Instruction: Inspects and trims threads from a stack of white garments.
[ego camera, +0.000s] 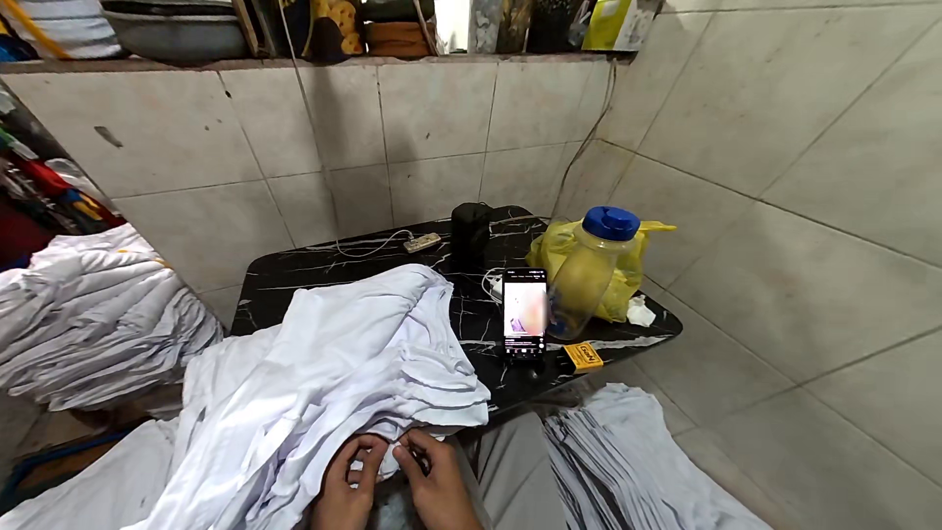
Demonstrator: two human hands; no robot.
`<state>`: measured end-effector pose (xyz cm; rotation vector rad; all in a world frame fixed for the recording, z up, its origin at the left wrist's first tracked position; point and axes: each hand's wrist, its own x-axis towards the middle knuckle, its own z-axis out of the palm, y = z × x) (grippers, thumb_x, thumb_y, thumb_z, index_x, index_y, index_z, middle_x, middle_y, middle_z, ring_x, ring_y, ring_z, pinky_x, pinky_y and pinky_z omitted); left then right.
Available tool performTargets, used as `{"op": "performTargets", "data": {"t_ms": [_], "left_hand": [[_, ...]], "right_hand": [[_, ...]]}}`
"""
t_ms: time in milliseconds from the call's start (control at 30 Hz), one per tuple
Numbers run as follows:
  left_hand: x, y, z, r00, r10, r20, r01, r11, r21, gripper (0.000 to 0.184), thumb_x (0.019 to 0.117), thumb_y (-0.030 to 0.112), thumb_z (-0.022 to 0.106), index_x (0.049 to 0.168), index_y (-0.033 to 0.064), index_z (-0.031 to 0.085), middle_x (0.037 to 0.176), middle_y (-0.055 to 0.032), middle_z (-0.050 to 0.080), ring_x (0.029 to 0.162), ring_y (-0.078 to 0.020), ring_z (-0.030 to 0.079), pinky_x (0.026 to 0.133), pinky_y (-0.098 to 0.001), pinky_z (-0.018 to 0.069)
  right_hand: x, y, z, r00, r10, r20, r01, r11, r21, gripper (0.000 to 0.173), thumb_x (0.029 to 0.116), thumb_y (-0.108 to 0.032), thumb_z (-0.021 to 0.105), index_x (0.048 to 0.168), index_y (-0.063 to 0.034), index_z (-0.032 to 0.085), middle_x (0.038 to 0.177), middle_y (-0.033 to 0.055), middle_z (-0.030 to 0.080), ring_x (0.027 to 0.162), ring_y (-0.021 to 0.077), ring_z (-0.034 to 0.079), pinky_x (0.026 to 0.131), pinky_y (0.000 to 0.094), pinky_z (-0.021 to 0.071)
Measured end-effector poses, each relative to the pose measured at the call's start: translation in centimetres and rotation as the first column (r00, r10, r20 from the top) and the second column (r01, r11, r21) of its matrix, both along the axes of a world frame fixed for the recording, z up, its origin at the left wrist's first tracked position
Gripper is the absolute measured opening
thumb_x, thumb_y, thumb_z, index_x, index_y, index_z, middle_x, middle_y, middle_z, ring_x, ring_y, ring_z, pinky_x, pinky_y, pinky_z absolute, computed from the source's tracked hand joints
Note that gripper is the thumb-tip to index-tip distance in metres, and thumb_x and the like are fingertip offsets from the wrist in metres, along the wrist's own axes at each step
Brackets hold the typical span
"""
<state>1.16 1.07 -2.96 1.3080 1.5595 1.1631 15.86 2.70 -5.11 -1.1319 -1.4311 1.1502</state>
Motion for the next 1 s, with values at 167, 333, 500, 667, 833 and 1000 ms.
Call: {"op": "performTargets", "data": {"t_ms": [167, 333, 500, 667, 833, 1000], "left_hand": [[-0.1, 0.0, 0.0, 1.000, -0.005, 0.005, 0.005, 1.000, -0.005, 0.017, 0.0981, 0.015, 0.064, 0.106, 0.0015, 0.069, 0.090, -0.0019, 0.068, 0.071, -0.0041, 0.065, 0.066, -0.0226, 0.0572], [-0.1, 0.0, -0.1, 1.000, -0.006, -0.001, 0.006, 1.000, -0.009, 0.017, 0.0981, 0.015, 0.064, 0.106, 0.0016, 0.069, 0.090, -0.0015, 0.068, 0.071, -0.0034, 0.065, 0.066, -0.0220, 0.0571], [-0.2, 0.0, -0.2, 1.000, -0.011, -0.001, 0.011, 1.000, -0.005, 0.017, 0.0985, 0.017, 0.064, 0.106, 0.0034, 0.068, 0.089, -0.0001, 0.067, 0.071, -0.0035, 0.065, 0.065, -0.0216, 0.0569], [-0.3, 0.0, -0.2, 1.000, -0.023, -0.007, 0.023, 1.000, -0.006, 0.017, 0.0984, 0.019, 0.064, 0.106, 0.0040, 0.069, 0.089, 0.0006, 0.068, 0.071, -0.0028, 0.065, 0.066, -0.0211, 0.0568], [-0.8, 0.0, -0.4, 0.997, -0.081, 0.006, 0.081, 0.996, 0.037, 0.020, 0.0962, 0.014, 0.067, 0.111, 0.0011, 0.070, 0.097, -0.0026, 0.069, 0.077, -0.0029, 0.065, 0.067, -0.0208, 0.0564], [-1.3, -0.1, -0.2, 0.987, -0.152, 0.047, 0.150, 0.988, 0.045, 0.026, 0.0924, 0.014, 0.074, 0.114, 0.0021, 0.069, 0.102, -0.0018, 0.069, 0.080, -0.0033, 0.066, 0.068, -0.0208, 0.0580]], "right_hand": [[0.0, 0.0, 0.2, 1.000, 0.003, -0.002, -0.003, 1.000, -0.016, 0.018, 0.1015, -0.014, 0.059, 0.099, 0.0003, 0.070, 0.080, 0.0039, 0.065, 0.071, 0.0060, 0.059, 0.068, 0.0249, 0.0509], [-0.1, -0.1, 0.1, 1.000, 0.001, -0.003, -0.001, 1.000, -0.006, 0.018, 0.1013, -0.014, 0.059, 0.098, 0.0002, 0.070, 0.079, 0.0033, 0.064, 0.070, 0.0052, 0.059, 0.068, 0.0240, 0.0506], [-0.1, 0.0, 0.0, 1.000, 0.000, -0.001, 0.000, 1.000, -0.010, 0.018, 0.1013, -0.015, 0.059, 0.098, -0.0003, 0.070, 0.079, 0.0030, 0.064, 0.070, 0.0054, 0.059, 0.067, 0.0243, 0.0506], [-0.1, 0.0, -0.1, 1.000, -0.002, -0.001, 0.002, 1.000, -0.007, 0.018, 0.1013, -0.015, 0.060, 0.097, -0.0004, 0.070, 0.078, 0.0026, 0.063, 0.068, 0.0052, 0.058, 0.066, 0.0240, 0.0499], [-0.2, 0.0, 0.0, 1.000, -0.010, -0.005, 0.010, 1.000, 0.010, 0.018, 0.1010, -0.013, 0.059, 0.096, 0.0007, 0.069, 0.078, 0.0037, 0.064, 0.069, 0.0059, 0.059, 0.068, 0.0254, 0.0510], [-0.2, 0.0, -0.1, 1.000, -0.010, -0.004, 0.010, 1.000, 0.020, 0.018, 0.1013, -0.014, 0.059, 0.097, 0.0007, 0.070, 0.078, 0.0036, 0.065, 0.070, 0.0057, 0.060, 0.069, 0.0252, 0.0519]]}}
